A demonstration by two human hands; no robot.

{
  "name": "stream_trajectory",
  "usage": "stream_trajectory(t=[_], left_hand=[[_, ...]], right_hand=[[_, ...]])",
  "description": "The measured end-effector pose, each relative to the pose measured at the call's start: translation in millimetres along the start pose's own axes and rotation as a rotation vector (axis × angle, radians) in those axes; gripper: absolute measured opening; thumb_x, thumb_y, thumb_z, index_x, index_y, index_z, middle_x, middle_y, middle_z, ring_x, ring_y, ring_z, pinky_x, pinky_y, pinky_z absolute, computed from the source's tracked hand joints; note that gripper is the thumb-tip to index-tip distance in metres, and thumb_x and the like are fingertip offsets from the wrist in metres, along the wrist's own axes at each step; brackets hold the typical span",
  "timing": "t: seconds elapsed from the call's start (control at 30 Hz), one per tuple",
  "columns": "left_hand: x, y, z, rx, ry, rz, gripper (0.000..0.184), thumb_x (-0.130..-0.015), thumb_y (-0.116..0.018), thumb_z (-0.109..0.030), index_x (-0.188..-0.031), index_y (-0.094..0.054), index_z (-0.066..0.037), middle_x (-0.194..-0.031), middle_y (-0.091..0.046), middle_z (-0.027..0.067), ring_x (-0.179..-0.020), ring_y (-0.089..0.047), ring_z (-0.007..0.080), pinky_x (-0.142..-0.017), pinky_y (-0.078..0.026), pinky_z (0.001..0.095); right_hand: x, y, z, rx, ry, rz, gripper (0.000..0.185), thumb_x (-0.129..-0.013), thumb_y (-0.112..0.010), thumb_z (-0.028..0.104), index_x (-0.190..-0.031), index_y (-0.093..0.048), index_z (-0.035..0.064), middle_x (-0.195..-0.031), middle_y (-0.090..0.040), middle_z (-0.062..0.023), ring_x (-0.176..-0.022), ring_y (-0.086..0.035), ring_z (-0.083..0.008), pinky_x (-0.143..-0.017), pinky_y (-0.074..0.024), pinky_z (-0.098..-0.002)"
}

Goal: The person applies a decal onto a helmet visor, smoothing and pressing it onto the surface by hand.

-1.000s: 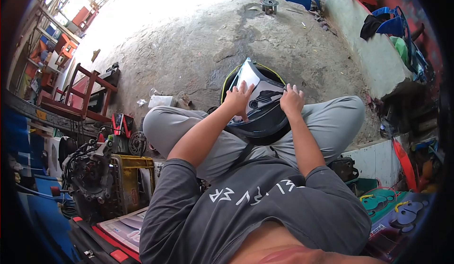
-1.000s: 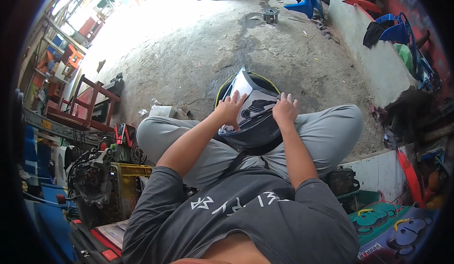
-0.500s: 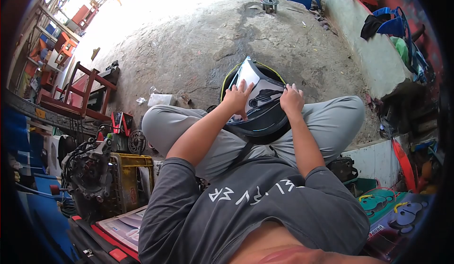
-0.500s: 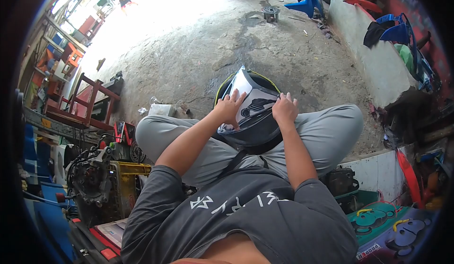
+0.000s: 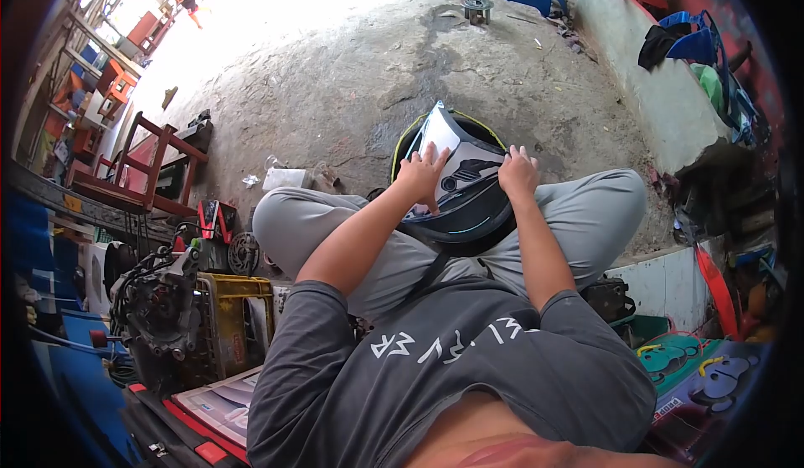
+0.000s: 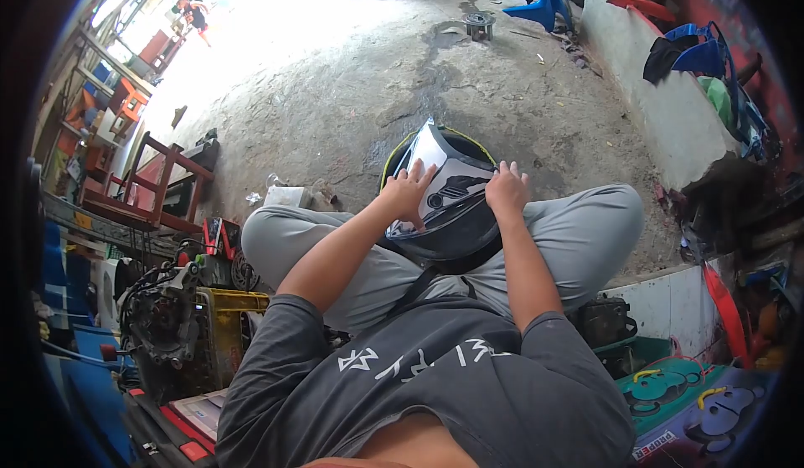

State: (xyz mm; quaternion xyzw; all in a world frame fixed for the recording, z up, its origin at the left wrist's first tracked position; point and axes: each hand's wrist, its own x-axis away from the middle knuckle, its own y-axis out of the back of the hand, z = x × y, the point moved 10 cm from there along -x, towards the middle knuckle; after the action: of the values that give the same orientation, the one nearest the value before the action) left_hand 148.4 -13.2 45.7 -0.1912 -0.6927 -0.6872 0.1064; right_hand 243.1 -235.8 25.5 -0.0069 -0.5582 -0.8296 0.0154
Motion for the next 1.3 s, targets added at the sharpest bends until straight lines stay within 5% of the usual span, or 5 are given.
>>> stream_trajectory(t=[0.3, 0.5, 0.6, 1.17, 1.3], left_hand=[[1, 0, 0, -0.002, 0.0, -0.001, 0.164, -0.051, -0.106, -0.052, -0.174, -0.003, -0.021, -0.176, -0.017, 0.0285, -0.153, -0.039, 0.052, -0.115, -0.045, 0.0607], [1, 0, 0, 0.007, -0.001, -0.008, 0.163, -0.05, -0.106, -0.051, -0.174, -0.004, -0.021, -0.176, -0.017, 0.0285, -0.153, -0.039, 0.0525, -0.114, -0.046, 0.0606], [1, 2, 1, 0.008, -0.005, -0.019, 0.164, -0.05, -0.106, -0.05, -0.174, -0.004, -0.021, -0.176, -0.018, 0.0285, -0.152, -0.04, 0.0528, -0.114, -0.046, 0.0605], [0, -1, -1, -0.016, 0.005, -0.02, 0.163, -0.05, -0.106, -0.051, -0.174, -0.005, -0.02, -0.176, -0.019, 0.0284, -0.15, -0.043, 0.0513, -0.113, -0.047, 0.0589], [1, 1, 0, -0.008, 0.001, -0.021, 0.164, -0.05, -0.106, -0.051, -0.174, -0.005, -0.021, -0.176, -0.019, 0.0283, -0.15, -0.043, 0.0513, -0.113, -0.047, 0.0589]], right_hand=[[-12, -1, -13, -0.032, -0.062, -0.009, 0.042, -0.105, -0.058, 0.029, -0.143, -0.069, 0.013, -0.153, -0.062, -0.0121, -0.134, -0.059, -0.0397, -0.114, -0.0487, -0.0504], [22, 3, 22, 0.077, 0.187, -0.075, 0.043, -0.106, -0.057, 0.029, -0.144, -0.067, 0.0128, -0.153, -0.062, -0.0118, -0.133, -0.059, -0.0387, -0.114, -0.0477, -0.0477], [8, 4, 7, 0.005, 0.046, -0.064, 0.044, -0.106, -0.057, 0.03, -0.145, -0.067, 0.0117, -0.153, -0.062, -0.0118, -0.133, -0.06, -0.0387, -0.114, -0.0475, -0.0476], [21, -2, 26, 0.091, 0.227, -0.092, 0.046, -0.105, -0.057, 0.03, -0.148, -0.064, 0.0128, -0.156, -0.059, -0.0123, -0.134, -0.059, -0.039, -0.113, -0.0491, -0.0489], [-1, -12, 8, 0.027, 0.113, -0.061, 0.046, -0.106, -0.058, 0.03, -0.147, -0.065, 0.0131, -0.157, -0.059, -0.0113, -0.137, -0.057, -0.0387, -0.114, -0.049, -0.0501]])
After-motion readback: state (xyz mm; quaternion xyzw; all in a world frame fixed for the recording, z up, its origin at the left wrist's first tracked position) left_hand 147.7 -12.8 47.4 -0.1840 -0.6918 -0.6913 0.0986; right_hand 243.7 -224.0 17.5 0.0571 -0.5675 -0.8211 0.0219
